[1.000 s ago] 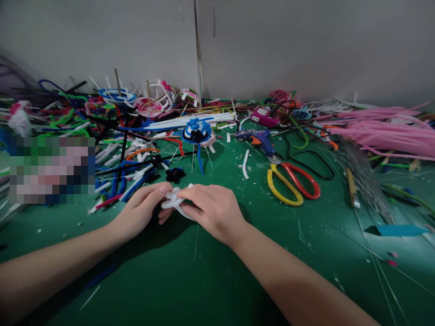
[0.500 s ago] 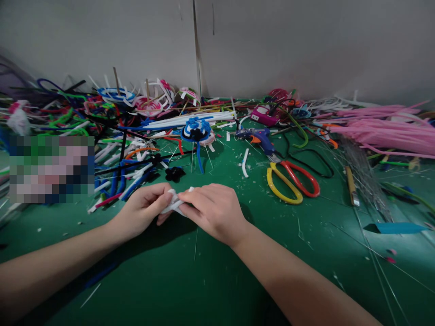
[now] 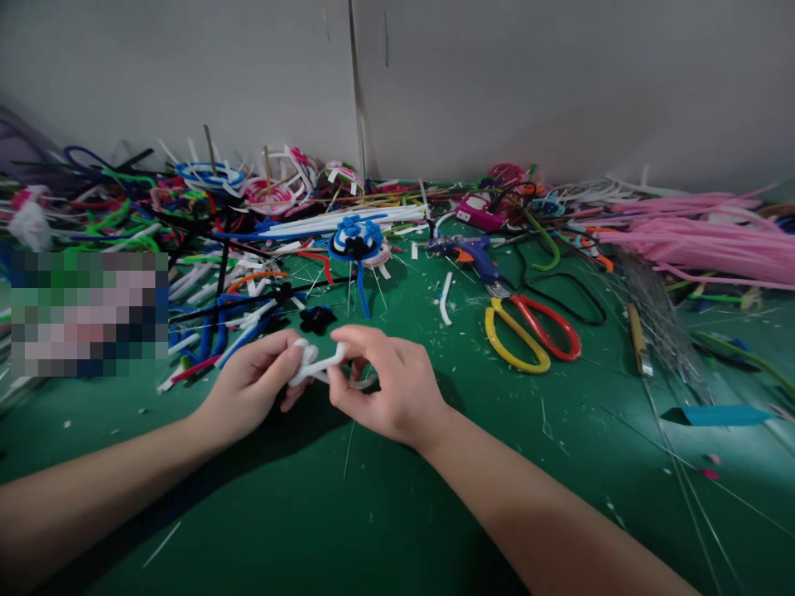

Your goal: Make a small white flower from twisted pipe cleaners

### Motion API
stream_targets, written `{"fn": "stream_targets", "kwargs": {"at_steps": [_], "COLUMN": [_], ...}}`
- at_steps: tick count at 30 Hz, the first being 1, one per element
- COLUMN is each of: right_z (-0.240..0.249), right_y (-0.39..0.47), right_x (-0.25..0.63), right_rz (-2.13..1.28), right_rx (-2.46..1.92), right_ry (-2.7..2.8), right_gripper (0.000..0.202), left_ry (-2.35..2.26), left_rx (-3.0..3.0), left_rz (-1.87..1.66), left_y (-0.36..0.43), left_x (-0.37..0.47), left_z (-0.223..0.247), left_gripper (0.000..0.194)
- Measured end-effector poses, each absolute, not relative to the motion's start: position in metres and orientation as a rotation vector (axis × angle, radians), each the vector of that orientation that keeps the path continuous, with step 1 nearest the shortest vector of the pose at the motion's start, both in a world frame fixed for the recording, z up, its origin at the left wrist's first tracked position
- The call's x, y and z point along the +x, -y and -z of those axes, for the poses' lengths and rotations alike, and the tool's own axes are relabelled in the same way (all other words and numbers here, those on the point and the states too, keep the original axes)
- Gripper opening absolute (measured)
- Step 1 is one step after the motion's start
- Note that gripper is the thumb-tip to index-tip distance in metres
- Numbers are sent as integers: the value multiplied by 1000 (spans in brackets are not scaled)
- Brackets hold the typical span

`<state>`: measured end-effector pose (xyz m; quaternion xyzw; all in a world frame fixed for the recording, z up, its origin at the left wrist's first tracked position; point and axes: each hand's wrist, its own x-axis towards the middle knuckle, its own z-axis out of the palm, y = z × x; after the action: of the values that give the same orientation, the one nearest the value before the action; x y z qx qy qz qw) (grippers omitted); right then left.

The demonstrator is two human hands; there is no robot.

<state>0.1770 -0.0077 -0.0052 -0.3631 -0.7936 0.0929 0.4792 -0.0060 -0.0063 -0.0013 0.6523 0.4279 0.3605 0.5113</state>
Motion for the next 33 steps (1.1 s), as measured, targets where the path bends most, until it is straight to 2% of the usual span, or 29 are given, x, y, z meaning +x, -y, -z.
{"fn": "stream_targets", "kwargs": {"at_steps": [5,17,33], "right_z": [6,1,6], "right_y": [6,5,8], "right_x": [178,175,176], "right_rz": [-335,-778,-549], "right_rx": [-923,-1058,-1012], "right_ry": [1995,2174,2275], "right_gripper": [8,21,28], "left_ry": [-1113,-1092,-997], "left_rx": [1521,1598,1586], "left_rz": [-912,-811,-848], "left_y": [2,6,7], "left_x": [-4,-1,-2], "left_z": [2,3,0], "left_gripper": [32,19,15]}}
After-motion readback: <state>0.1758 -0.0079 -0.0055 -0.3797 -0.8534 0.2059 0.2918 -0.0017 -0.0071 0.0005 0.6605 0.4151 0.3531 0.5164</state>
